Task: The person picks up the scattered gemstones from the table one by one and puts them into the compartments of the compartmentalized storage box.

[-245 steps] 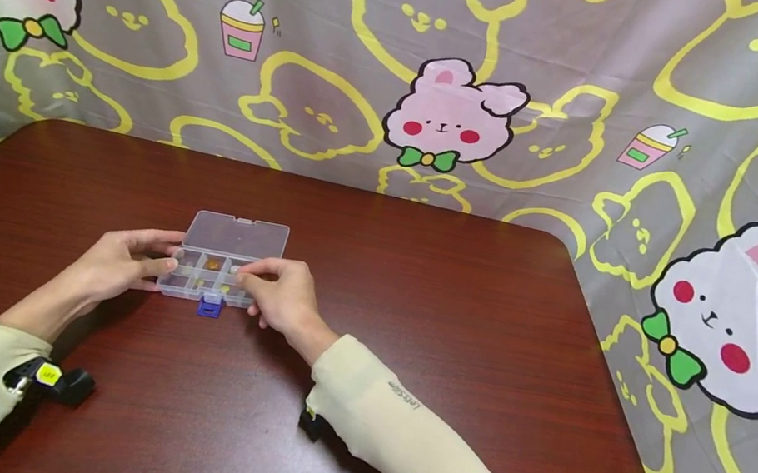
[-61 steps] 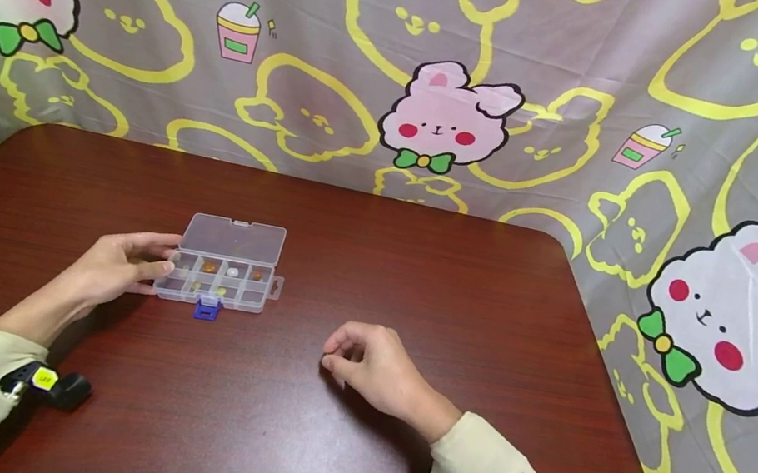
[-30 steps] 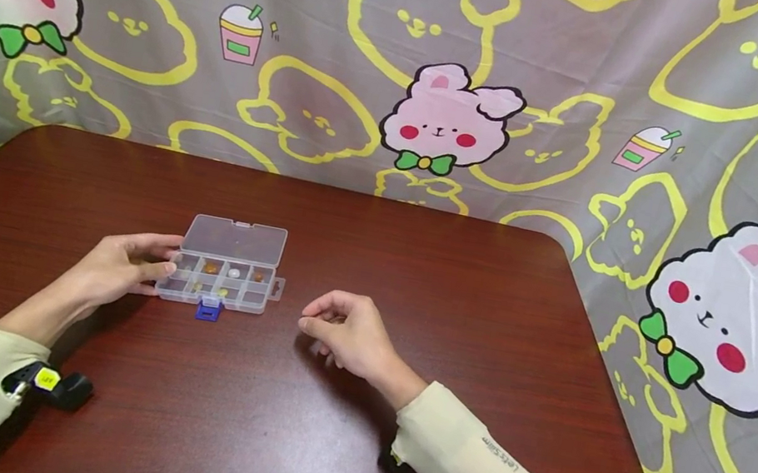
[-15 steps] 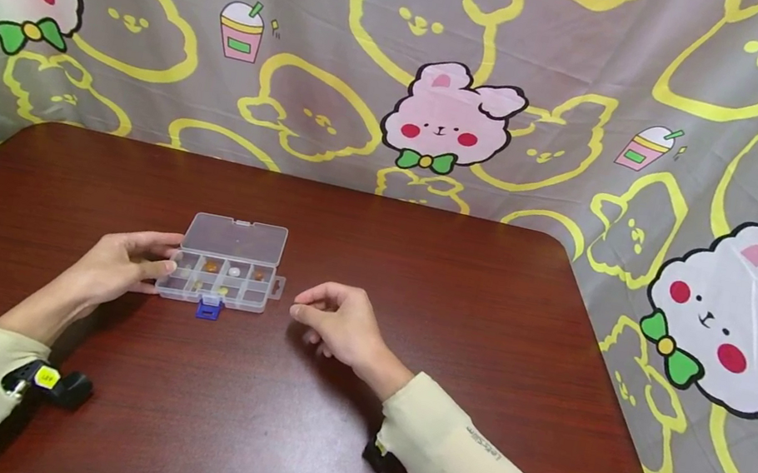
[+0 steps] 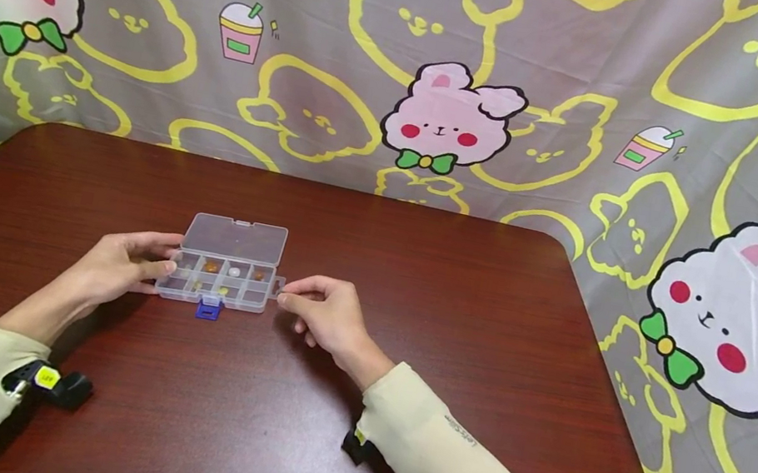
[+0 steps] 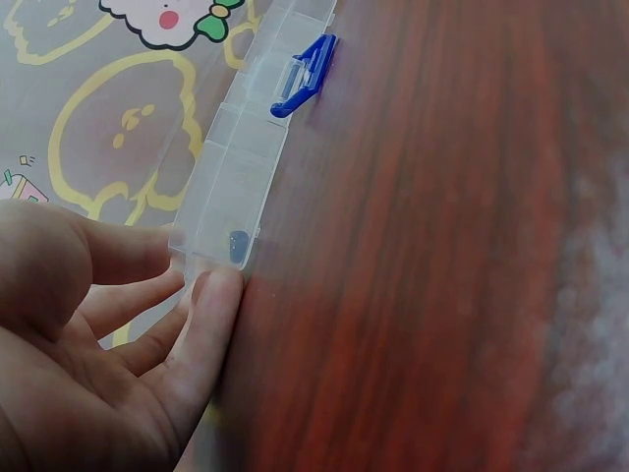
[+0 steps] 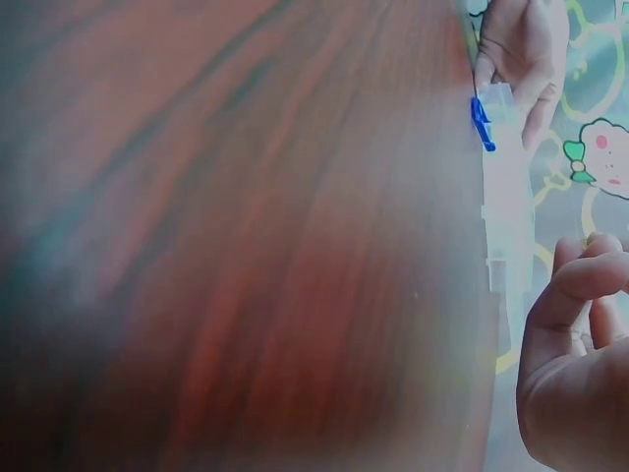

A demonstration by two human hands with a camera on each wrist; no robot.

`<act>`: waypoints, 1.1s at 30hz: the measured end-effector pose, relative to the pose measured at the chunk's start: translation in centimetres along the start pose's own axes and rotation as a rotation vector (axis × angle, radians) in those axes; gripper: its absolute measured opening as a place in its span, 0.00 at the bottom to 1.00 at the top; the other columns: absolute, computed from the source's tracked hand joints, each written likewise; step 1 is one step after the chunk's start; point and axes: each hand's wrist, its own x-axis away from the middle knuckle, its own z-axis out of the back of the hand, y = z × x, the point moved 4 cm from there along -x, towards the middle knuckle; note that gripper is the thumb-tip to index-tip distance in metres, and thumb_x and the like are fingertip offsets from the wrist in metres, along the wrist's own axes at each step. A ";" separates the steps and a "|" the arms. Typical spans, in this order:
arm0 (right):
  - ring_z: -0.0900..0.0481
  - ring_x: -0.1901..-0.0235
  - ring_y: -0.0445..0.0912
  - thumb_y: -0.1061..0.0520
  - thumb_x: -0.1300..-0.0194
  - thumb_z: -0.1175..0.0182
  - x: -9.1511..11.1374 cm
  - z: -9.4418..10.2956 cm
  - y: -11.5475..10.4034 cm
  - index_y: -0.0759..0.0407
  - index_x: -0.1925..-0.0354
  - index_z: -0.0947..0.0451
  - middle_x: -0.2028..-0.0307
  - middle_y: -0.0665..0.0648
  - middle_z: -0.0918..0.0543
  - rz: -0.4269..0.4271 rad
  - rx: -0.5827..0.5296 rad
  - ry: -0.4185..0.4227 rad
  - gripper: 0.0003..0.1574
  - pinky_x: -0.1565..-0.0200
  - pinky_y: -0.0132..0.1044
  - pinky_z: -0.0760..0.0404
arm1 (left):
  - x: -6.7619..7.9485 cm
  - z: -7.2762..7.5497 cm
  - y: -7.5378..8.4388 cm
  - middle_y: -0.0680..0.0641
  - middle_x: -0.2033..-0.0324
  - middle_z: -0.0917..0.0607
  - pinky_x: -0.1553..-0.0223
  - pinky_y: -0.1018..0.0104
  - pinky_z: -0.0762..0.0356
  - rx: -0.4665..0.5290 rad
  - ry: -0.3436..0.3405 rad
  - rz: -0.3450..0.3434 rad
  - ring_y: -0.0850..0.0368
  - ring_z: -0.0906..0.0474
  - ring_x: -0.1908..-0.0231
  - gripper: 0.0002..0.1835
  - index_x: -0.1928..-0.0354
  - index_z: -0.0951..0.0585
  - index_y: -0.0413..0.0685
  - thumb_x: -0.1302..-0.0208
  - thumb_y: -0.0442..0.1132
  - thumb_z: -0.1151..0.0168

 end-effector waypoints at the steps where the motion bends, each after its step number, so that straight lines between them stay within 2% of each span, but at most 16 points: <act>1: 0.31 0.87 0.40 0.67 0.39 0.31 -0.1 -0.1 0.0 0.70 0.56 0.16 0.74 0.62 0.15 0.001 -0.003 0.000 0.11 0.86 0.29 0.34 | 0.0 0.0 0.0 0.29 0.41 0.25 0.62 0.63 0.15 0.000 -0.001 0.000 0.50 0.19 0.57 0.28 0.28 0.33 0.35 0.28 0.30 0.42; 8: 0.31 0.87 0.40 0.66 0.39 0.32 -0.5 -0.7 0.1 0.69 0.58 0.15 0.72 0.63 0.14 0.011 -0.010 0.019 0.09 0.87 0.29 0.35 | 0.0 0.1 0.1 0.29 0.41 0.25 0.62 0.63 0.15 0.002 -0.007 -0.008 0.51 0.19 0.56 0.28 0.28 0.33 0.35 0.28 0.30 0.42; 17: 0.32 0.87 0.39 0.64 0.38 0.32 -1.4 -1.6 0.1 0.65 0.60 0.14 0.70 0.65 0.13 -0.026 -0.048 0.050 0.07 0.86 0.29 0.35 | 0.0 0.1 0.0 0.29 0.41 0.26 0.61 0.62 0.15 0.005 -0.013 -0.006 0.50 0.19 0.55 0.28 0.28 0.34 0.35 0.28 0.30 0.42; 26: 0.32 0.88 0.38 0.66 0.37 0.34 -2.1 -2.6 0.0 0.70 0.58 0.15 0.70 0.60 0.12 -0.051 -0.135 0.042 0.09 0.86 0.27 0.36 | 0.1 0.1 0.0 0.29 0.41 0.26 0.62 0.63 0.15 0.010 -0.014 -0.004 0.51 0.19 0.56 0.28 0.28 0.33 0.35 0.28 0.30 0.43; 33: 0.32 0.88 0.37 0.66 0.36 0.34 -2.3 -3.2 0.0 0.73 0.55 0.16 0.68 0.61 0.11 -0.075 -0.175 0.042 0.12 0.87 0.27 0.36 | 0.0 0.1 0.0 0.29 0.40 0.26 0.61 0.62 0.15 0.008 -0.012 0.002 0.49 0.19 0.55 0.28 0.28 0.33 0.36 0.28 0.30 0.42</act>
